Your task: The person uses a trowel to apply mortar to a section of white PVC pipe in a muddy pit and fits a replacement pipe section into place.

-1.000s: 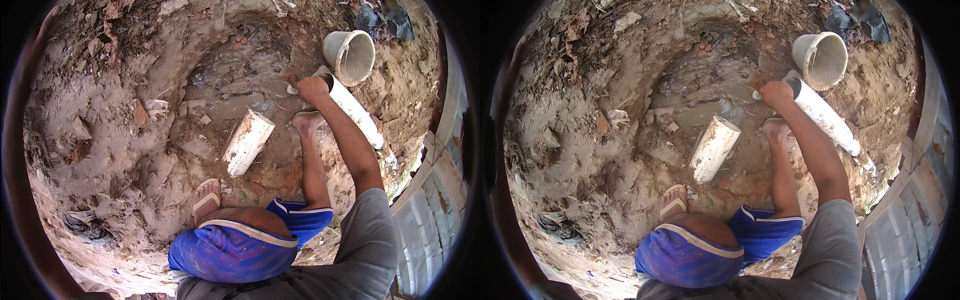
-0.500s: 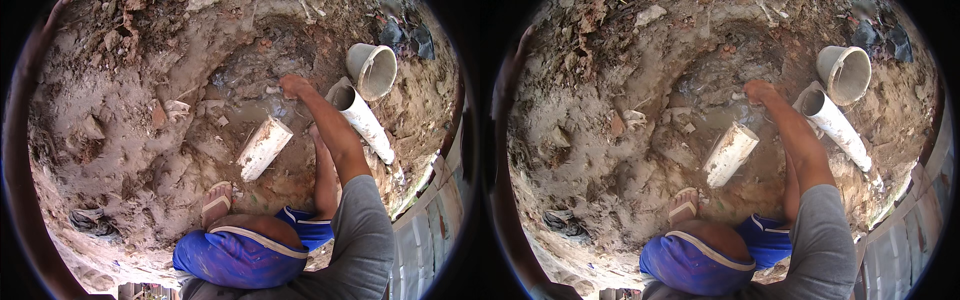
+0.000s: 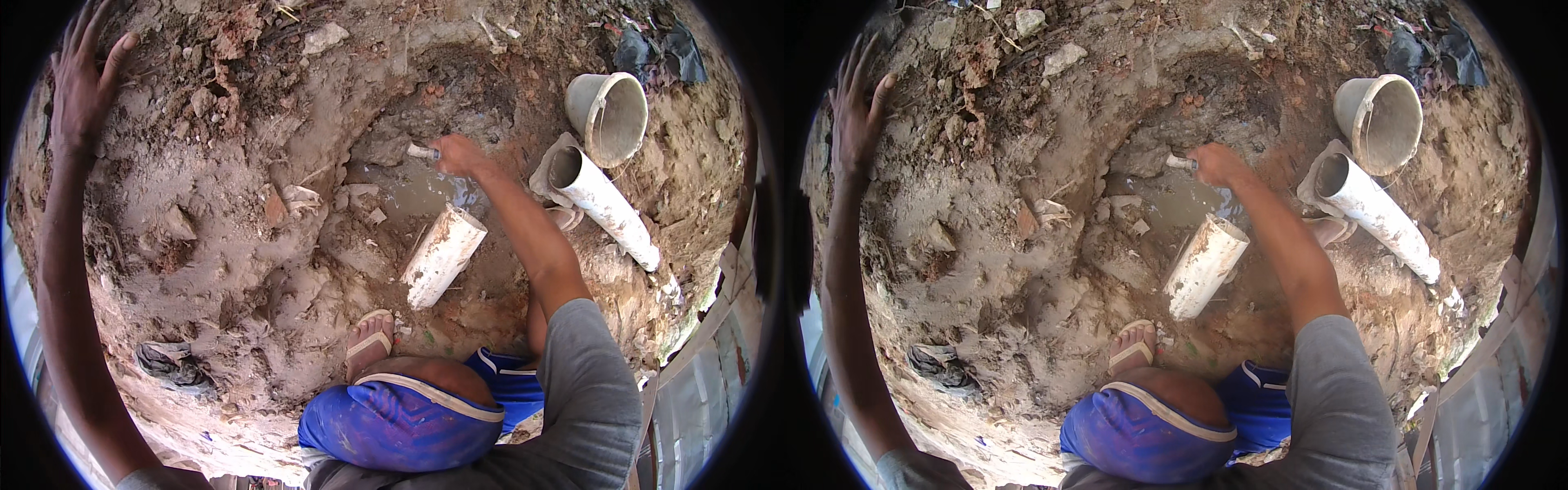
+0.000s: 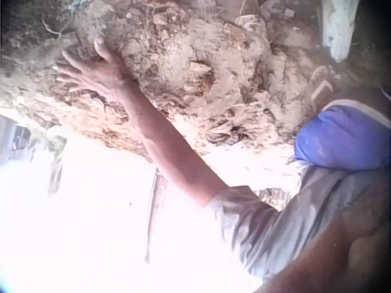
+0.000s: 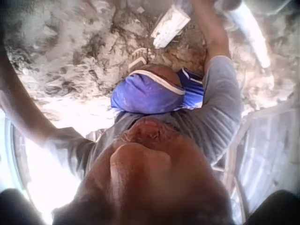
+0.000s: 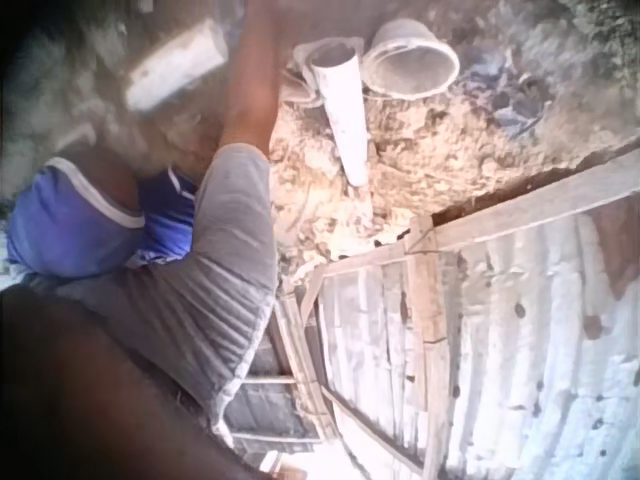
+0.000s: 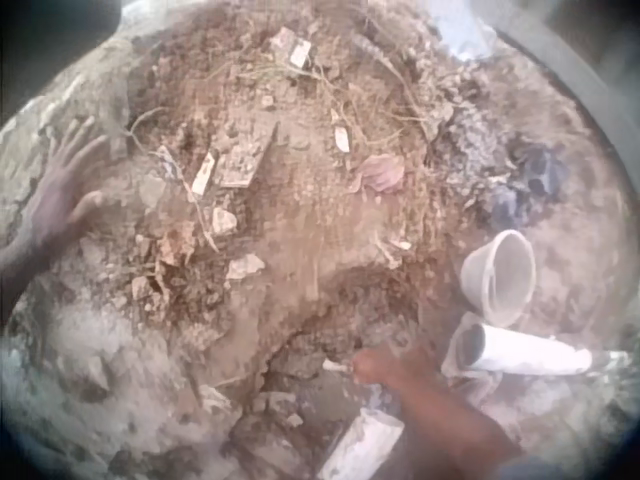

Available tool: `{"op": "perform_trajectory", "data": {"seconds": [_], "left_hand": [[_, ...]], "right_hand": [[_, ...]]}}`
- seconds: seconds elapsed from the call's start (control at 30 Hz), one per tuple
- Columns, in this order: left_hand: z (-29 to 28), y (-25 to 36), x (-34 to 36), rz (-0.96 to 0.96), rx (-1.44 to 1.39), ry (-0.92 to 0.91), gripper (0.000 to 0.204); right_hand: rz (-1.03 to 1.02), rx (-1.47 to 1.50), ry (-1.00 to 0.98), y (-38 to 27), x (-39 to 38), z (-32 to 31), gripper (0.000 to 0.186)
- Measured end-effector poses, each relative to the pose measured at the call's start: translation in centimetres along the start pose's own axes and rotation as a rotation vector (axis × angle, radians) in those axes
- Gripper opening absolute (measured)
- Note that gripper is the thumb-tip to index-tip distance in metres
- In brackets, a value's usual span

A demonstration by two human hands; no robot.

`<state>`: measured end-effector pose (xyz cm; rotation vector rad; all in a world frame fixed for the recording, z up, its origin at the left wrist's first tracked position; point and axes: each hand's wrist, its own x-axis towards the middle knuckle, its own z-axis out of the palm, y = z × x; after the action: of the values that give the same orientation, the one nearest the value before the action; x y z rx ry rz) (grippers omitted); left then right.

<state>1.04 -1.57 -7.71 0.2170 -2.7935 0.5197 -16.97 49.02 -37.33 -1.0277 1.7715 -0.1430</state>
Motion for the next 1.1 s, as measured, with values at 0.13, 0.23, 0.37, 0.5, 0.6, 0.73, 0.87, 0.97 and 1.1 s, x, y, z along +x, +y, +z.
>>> {"op": "perform_trajectory", "data": {"seconds": [0.13,0.23,0.37,0.5,0.6,0.73,0.87,0.97,1.1], "left_hand": [[0.2,1.1,1.0,-0.017,0.016,0.033,0.080],[-0.7,2.2,1.8,-0.070,0.030,-0.068,0.083],[-3.6,1.3,0.9,-0.146,0.029,-0.141,0.090],[-3.5,3.5,2.8,-0.154,0.024,-0.204,0.090],[-4.5,3.7,2.9,-0.189,0.018,-0.273,0.092],[-5.5,3.4,3.0,-0.230,0.012,-0.321,0.097],[-5.9,3.7,3.3,-0.266,-0.026,-0.366,0.098],[-6.4,2.9,2.7,-0.261,-0.034,-0.361,0.097],[-6.0,2.5,2.7,-0.266,-0.081,-0.291,0.095]], "right_hand": [[0.050,-0.104,0.006,1.1,-2.3,-0.7,0.051],[0.144,0.048,-0.105,-0.1,-5.7,-3.0,0.040],[-0.031,0.120,0.088,0.4,-10.5,-7.3,0.043],[0.154,0.431,-0.019,7.0,-15.4,-13.9,0.043],[0.242,0.736,0.080,9.9,-19.2,-24.6,0.021],[0.399,1.171,0.616,8.0,-21.2,-37.2,0.021],[0.551,0.975,0.562,7.7,-21.1,-35.9,0.019],[0.449,0.889,0.477,3.3,-20.2,-25.2,0.019],[0.445,1.055,0.419,-0.2,-21.4,-8.6,0.024]]}}
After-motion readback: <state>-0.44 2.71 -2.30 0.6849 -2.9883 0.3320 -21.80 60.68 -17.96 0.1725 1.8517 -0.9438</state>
